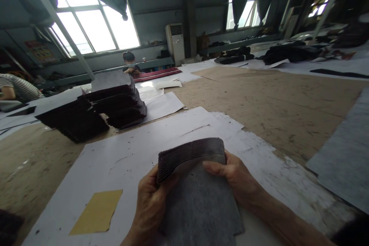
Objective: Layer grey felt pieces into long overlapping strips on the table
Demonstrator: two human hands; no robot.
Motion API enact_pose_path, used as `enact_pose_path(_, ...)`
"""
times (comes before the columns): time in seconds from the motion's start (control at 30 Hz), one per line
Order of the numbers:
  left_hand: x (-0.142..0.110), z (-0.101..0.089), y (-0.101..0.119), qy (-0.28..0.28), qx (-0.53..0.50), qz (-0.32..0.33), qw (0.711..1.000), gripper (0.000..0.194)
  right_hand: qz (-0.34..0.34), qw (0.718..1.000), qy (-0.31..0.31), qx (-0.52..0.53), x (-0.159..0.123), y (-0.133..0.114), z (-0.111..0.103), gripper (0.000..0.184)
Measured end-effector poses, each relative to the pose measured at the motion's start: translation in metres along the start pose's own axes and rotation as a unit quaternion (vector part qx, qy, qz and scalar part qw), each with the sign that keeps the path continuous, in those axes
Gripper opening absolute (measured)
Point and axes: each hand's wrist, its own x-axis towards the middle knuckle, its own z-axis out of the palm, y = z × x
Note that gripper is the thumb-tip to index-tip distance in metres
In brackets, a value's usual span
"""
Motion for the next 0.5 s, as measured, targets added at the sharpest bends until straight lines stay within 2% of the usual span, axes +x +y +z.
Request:
enact_pose_path(0.13,0.0011,0.0039,0.0004,-0.007,-0.071,-0.088,0.994,0.029,-0.039,0.996,0.042,-0.072,0.0008,-0.0013,0.0054,0.044)
enact_pose_path(0.27,0.0009,0.0021,0.0032,-0.018,-0.129,-0.152,0.980,0.033,-0.078,0.989,0.031,-0.125,0.0021,-0.0007,0.0054,0.041)
enact_pose_path(0.4,-0.0015,-0.0005,0.0062,-0.024,-0.139,-0.177,0.974,0.034,-0.104,0.983,0.045,-0.148,0.0020,-0.0013,0.0028,0.033)
enact_pose_path(0.5,-0.0024,-0.0001,0.0080,-0.007,-0.138,-0.160,0.977,0.029,-0.096,0.988,0.034,-0.115,0.0036,-0.0035,0.0000,0.034)
